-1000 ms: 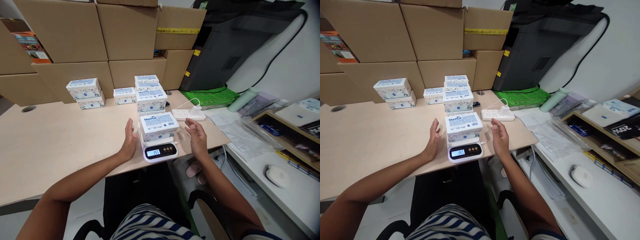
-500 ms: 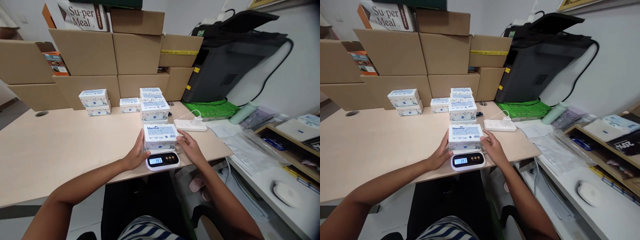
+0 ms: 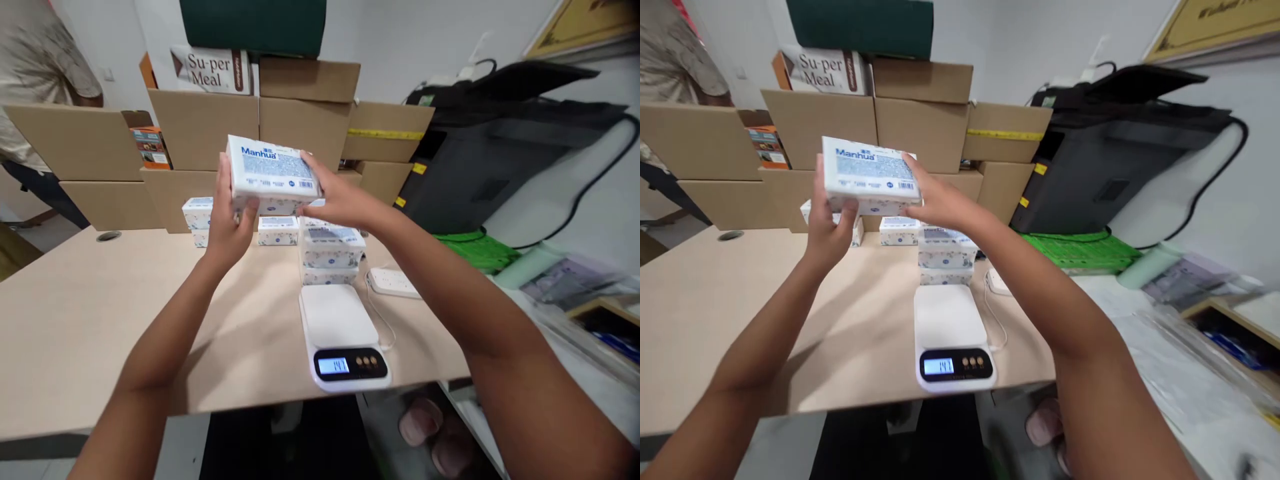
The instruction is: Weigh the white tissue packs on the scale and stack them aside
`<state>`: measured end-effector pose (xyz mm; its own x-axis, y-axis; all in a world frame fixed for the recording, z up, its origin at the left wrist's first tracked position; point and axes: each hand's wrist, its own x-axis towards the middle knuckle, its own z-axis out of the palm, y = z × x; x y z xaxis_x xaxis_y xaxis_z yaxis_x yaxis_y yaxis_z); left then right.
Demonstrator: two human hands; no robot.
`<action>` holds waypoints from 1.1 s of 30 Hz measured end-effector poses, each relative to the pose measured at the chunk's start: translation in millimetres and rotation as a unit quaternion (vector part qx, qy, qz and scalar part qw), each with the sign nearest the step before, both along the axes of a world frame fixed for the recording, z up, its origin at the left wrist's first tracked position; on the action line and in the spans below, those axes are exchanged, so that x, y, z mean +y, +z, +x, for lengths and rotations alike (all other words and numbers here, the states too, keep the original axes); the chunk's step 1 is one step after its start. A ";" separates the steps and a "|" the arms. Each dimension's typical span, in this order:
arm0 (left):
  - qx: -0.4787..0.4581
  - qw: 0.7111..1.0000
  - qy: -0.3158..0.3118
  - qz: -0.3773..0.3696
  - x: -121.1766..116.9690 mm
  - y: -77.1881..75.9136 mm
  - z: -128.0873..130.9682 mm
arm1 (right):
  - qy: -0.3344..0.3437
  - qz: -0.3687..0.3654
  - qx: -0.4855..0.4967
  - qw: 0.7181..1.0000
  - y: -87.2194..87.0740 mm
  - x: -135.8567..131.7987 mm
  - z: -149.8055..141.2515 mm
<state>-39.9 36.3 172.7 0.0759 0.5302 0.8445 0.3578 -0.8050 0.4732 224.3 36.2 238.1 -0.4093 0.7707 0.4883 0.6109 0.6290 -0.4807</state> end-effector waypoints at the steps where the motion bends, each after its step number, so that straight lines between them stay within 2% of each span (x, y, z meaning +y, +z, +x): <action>1: -0.018 1.000 -0.007 -0.014 24.2 5.3 -0.5 | -0.019 -0.001 -0.041 0.999 10.5 26.6 -7.3; 2: -0.037 0.999 -0.015 -0.033 48.1 6.3 -0.4 | -0.045 -0.004 -0.079 0.996 17.3 49.3 -15.0; 4: -0.073 0.992 -0.027 -0.100 91.6 -3.4 1.1 | -0.105 -0.019 -0.168 0.980 18.0 82.5 -30.5; 6: -0.104 0.976 -0.020 -0.191 124.2 -23.9 2.6 | -0.144 -0.041 -0.261 0.954 3.7 101.3 -44.1; 8: -0.119 0.957 0.002 -0.265 144.0 -48.3 2.7 | -0.150 -0.064 -0.336 0.928 -17.9 111.6 -53.4; 11: -0.110 0.950 0.019 -0.293 156.0 -79.3 0.6 | -0.141 -0.071 -0.385 0.909 -44.2 122.3 -59.4; 13: -0.094 0.951 0.023 -0.295 158.2 -91.8 -0.3 | -0.147 -0.063 -0.397 0.904 -51.8 128.0 -61.2; 16: -0.074 0.954 0.031 -0.288 159.6 -99.1 2.8 | -0.172 -0.051 -0.403 0.897 -52.0 131.7 -65.6; 20: -0.054 0.956 0.037 -0.286 160.4 -100.1 17.6 | -0.197 -0.048 -0.403 0.893 -42.9 127.0 -82.0; 24: -0.039 0.950 0.054 -0.304 149.3 -94.9 32.4 | -0.168 -0.055 -0.371 0.912 -26.1 107.8 -91.7; 27: -0.021 0.954 0.066 -0.291 122.6 -83.2 20.8 | -0.125 -0.017 -0.313 0.941 -23.7 72.5 -66.4; 28: -0.012 0.962 0.063 -0.265 111.2 -77.9 9.3 | -0.109 0.011 -0.283 0.953 -28.0 55.5 -50.3; 30: 0.005 0.982 0.054 -0.180 89.8 -66.1 -24.5 | -0.056 0.109 -0.164 0.979 -43.7 14.9 -11.8; 32: 0.004 0.992 0.072 -0.104 76.0 -54.7 -66.8 | -0.028 0.174 -0.063 0.982 -62.5 -29.0 23.5; 33: -0.015 0.990 0.100 -0.103 73.2 -49.8 -87.8 | -0.026 0.183 -0.022 0.983 -70.8 -49.4 34.8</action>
